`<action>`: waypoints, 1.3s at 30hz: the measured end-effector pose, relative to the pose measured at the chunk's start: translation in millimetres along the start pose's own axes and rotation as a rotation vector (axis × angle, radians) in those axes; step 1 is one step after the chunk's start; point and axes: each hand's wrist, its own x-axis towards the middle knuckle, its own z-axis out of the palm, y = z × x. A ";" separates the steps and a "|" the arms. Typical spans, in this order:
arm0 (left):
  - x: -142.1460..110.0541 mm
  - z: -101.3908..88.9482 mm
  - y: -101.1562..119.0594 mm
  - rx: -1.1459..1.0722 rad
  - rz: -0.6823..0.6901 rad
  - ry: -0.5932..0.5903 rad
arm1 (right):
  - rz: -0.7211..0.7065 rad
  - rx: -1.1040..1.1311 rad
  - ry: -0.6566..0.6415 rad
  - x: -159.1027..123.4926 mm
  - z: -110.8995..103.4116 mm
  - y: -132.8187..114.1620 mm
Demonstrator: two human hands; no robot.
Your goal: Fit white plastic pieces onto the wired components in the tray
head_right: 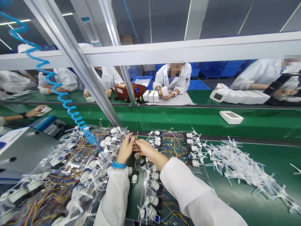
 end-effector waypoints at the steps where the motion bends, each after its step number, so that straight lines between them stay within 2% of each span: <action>1: -1.5 0.0 -1.2 -0.009 0.026 0.002 | 0.006 -0.070 -0.017 -1.1 -5.8 -4.7; 7: -14.2 -0.8 2.4 -0.048 0.186 0.065 | 0.009 -0.451 -0.080 -10.4 -33.7 -24.4; 12: -23.2 -6.4 15.9 -0.025 0.300 0.120 | -0.066 -0.586 -0.077 -20.5 -44.9 -28.7; 14: -26.2 -8.7 21.7 -0.014 0.339 0.108 | -0.130 -0.600 -0.062 -24.2 -46.7 -28.4; 19: -26.9 -10.2 28.4 0.012 0.406 -0.109 | -0.291 -0.573 -0.076 -40.6 -49.8 -27.6; 21: -25.2 -9.3 27.1 0.013 0.402 -0.155 | -0.346 -0.542 -0.095 -51.3 -50.4 -28.8; 28: -32.9 -6.5 24.2 -0.127 0.386 -0.142 | -0.470 -0.404 -0.205 -86.4 -41.4 -38.9; 30: -37.6 -4.9 28.1 -0.214 0.411 -0.221 | -0.488 -0.361 -0.221 -91.2 -37.9 -40.8; 34: -44.0 -1.4 40.8 -0.392 0.422 -0.494 | -0.533 -0.260 -0.166 -96.2 -37.4 -44.4; 37: -47.2 2.5 49.9 -0.514 0.367 -0.676 | -0.570 -0.175 -0.097 -100.2 -43.4 -49.2; 39: -49.4 7.2 54.8 -0.593 0.305 -0.754 | -0.593 -0.132 -0.058 -104.5 -48.6 -53.3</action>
